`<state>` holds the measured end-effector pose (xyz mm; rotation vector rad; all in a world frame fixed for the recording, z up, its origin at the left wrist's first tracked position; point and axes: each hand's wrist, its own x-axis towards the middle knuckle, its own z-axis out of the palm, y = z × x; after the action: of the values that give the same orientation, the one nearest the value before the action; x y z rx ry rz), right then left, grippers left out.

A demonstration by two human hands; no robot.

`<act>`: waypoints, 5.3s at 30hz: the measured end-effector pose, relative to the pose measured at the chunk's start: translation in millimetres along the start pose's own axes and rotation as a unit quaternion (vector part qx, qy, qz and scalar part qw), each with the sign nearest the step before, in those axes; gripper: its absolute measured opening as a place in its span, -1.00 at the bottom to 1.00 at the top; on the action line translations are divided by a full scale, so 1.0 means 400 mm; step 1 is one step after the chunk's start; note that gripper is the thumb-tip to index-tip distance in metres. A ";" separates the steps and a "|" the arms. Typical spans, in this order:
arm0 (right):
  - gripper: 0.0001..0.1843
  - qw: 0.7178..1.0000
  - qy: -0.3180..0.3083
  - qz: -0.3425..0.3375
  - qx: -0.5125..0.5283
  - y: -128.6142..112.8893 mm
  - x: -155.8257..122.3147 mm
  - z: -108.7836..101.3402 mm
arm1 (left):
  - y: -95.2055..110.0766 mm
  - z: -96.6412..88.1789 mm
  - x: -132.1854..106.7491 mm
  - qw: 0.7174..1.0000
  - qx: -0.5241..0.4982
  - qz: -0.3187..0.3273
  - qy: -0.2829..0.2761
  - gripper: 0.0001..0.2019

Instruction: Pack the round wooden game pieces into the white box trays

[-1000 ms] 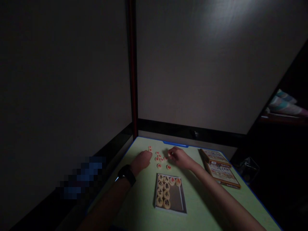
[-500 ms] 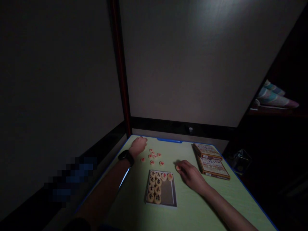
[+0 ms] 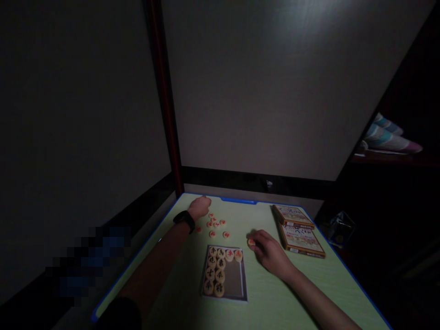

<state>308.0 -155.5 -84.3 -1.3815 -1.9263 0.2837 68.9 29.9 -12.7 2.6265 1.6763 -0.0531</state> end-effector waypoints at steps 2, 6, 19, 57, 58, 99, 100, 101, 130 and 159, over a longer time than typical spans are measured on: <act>-0.85 1.000 -0.002 -0.002 0.016 -0.001 0.002 -0.002 | 0.001 -0.002 0.004 1.000 -0.002 -0.014 0.003 -0.70; -0.84 0.999 -0.010 0.006 0.040 0.003 0.004 -0.002 | 0.005 0.002 0.012 0.999 -0.006 -0.051 -0.005 -0.71; -0.72 0.999 0.024 -0.008 -0.025 0.018 -0.005 0.006 | 0.094 -0.050 -0.047 0.993 -0.066 0.010 0.096 -0.68; -0.69 0.993 0.003 -0.043 -0.113 -0.040 -0.015 -0.019 | 0.216 0.076 -0.222 0.843 -0.520 0.110 0.084 -0.72; -0.65 0.994 0.014 -0.053 -0.099 -0.051 -0.016 -0.020 | 0.220 0.082 -0.222 0.836 -0.533 0.106 0.080 -0.69; -0.68 0.970 -0.022 0.059 -0.236 -0.011 0.001 -0.093 | 0.150 0.014 -0.131 0.989 -0.005 0.143 0.047 -0.79; -0.69 0.970 -0.019 0.058 -0.236 -0.014 0.001 -0.094 | 0.151 0.013 -0.129 0.989 -0.004 0.141 0.041 -0.80; -0.70 0.970 -0.017 0.056 -0.235 -0.017 0.001 -0.094 | 0.151 0.012 -0.128 0.990 -0.003 0.138 0.036 -0.80; -0.43 0.842 0.123 0.237 0.469 -0.151 0.009 -0.017 | 0.274 0.065 -0.281 0.869 -0.324 0.284 0.245 -0.69; -0.50 0.825 0.147 0.218 0.500 -0.151 0.005 -0.037 | 0.236 0.059 -0.244 0.662 -0.722 0.204 -0.010 -0.57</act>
<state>274.0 -181.1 -39.2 -0.9958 -0.8884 1.0571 113.3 -99.1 -31.8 1.5093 0.4508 0.8514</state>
